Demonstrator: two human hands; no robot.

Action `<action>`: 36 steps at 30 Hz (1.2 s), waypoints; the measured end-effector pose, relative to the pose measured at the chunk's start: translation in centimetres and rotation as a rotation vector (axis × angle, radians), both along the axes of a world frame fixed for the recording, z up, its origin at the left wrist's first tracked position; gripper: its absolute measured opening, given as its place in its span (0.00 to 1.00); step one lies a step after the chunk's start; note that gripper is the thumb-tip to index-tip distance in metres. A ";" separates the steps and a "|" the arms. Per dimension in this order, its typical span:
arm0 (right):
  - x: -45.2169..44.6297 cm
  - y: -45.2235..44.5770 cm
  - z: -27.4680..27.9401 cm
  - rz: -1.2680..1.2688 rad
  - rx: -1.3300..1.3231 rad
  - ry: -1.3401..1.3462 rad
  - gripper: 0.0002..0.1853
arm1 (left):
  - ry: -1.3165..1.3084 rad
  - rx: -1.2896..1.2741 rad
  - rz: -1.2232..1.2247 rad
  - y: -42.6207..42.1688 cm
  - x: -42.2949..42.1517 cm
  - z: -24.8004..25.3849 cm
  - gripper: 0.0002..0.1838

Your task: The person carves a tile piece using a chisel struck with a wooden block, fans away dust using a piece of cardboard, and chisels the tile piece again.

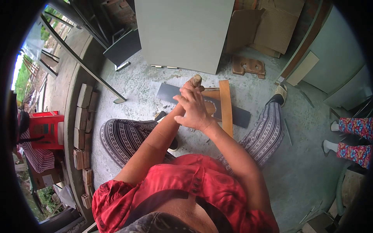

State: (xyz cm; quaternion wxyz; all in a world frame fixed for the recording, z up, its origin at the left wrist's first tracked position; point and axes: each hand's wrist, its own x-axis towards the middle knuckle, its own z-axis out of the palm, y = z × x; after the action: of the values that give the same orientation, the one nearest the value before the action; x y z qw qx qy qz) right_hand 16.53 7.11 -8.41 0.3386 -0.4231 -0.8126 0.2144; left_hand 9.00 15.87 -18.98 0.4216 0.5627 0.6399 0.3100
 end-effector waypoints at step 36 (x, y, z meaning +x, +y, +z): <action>3.3 -9.1 22.6 0.948 -0.117 1.207 0.14 | 0.097 0.031 0.029 -0.4 -0.6 0.0 0.17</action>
State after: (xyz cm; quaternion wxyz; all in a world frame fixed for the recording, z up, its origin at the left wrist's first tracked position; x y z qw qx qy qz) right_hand 19.86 -1.94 14.18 0.5723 0.1433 -0.5689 0.5729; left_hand 8.39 15.50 -19.03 0.3769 0.5741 0.6628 0.2983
